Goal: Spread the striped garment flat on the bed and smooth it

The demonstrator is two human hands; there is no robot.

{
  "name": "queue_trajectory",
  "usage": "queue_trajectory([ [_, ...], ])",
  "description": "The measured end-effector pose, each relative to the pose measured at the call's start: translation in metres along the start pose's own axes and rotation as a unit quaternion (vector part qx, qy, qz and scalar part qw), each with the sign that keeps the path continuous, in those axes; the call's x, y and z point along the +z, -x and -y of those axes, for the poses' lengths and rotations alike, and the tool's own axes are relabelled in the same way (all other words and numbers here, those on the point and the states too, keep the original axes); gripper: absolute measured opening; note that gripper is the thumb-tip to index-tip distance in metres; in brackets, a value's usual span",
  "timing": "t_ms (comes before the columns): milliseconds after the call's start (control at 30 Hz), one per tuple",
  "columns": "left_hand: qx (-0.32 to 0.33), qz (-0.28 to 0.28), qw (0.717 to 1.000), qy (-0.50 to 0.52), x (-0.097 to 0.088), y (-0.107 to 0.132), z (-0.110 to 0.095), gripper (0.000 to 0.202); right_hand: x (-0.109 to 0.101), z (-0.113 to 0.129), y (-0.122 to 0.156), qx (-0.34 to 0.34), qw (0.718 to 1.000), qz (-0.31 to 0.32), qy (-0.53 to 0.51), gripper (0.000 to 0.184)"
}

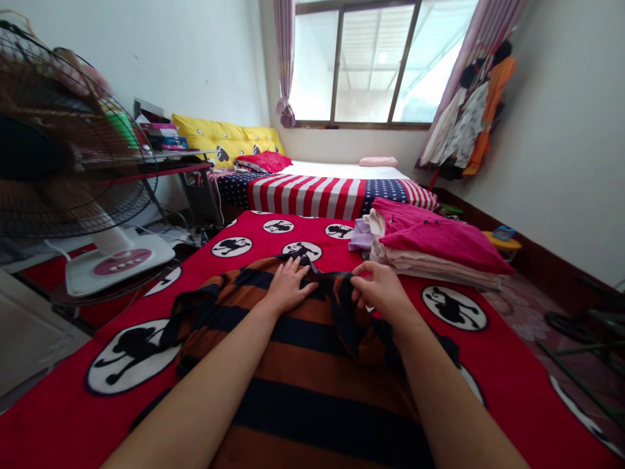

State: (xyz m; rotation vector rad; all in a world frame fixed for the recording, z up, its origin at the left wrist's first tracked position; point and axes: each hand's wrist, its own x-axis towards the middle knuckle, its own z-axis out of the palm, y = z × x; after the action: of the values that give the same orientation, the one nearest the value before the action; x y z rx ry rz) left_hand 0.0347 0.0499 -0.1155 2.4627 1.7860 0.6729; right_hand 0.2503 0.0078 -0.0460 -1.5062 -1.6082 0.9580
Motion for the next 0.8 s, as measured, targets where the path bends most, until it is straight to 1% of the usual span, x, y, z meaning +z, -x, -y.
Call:
queue_trajectory([
  [67, 0.04, -0.052, 0.995, 0.071, -0.004, 0.001, -0.006, 0.038, -0.007, -0.004, -0.006, 0.024, 0.993, -0.08, -0.089, 0.008],
  [100, 0.064, -0.076, 0.989, 0.112, -0.006, 0.002, -0.011, 0.029, -0.01, -0.006, -0.008, 0.033, 0.986, -0.107, -0.125, 0.008],
  [167, 0.11, -0.099, 0.97, 0.195, -0.009, 0.003, -0.023, 0.019, -0.013, -0.013, -0.011, 0.049, 0.975, -0.134, -0.171, 0.008],
  [233, 0.151, -0.089, 0.95, 0.258, -0.008, 0.004, -0.036, 0.018, -0.014, -0.019, -0.013, 0.062, 0.969, -0.142, -0.192, 0.008],
  [300, 0.184, -0.058, 0.941, 0.279, -0.005, 0.006, -0.045, 0.021, -0.016, -0.026, -0.015, 0.074, 0.964, -0.145, -0.212, 0.009],
  [433, 0.201, 0.009, 0.954, 0.221, 0.002, 0.01, -0.053, 0.04, -0.019, -0.038, -0.019, 0.093, 0.957, -0.132, -0.241, 0.01],
  [500, 0.2, 0.032, 0.962, 0.181, 0.005, 0.011, -0.053, 0.047, -0.021, -0.04, -0.022, 0.104, 0.96, -0.132, -0.226, 0.014],
  [567, 0.2, 0.045, 0.969, 0.141, 0.006, 0.012, -0.053, 0.049, -0.024, -0.038, -0.022, 0.104, 0.964, -0.132, -0.207, 0.018],
  [600, 0.2, 0.047, 0.971, 0.123, 0.006, 0.012, -0.053, 0.049, -0.025, -0.034, -0.021, 0.093, 0.968, -0.125, -0.196, 0.017],
  [700, 0.203, 0.043, 0.974, 0.089, 0.008, 0.012, -0.053, 0.05, -0.029, -0.02, -0.016, 0.043, 0.983, -0.085, -0.157, 0.006],
  [800, 0.21, 0.044, 0.974, 0.067, 0.01, 0.012, -0.053, 0.05, -0.033, -0.01, -0.01, 0.013, 0.995, -0.055, -0.078, 0.009],
])
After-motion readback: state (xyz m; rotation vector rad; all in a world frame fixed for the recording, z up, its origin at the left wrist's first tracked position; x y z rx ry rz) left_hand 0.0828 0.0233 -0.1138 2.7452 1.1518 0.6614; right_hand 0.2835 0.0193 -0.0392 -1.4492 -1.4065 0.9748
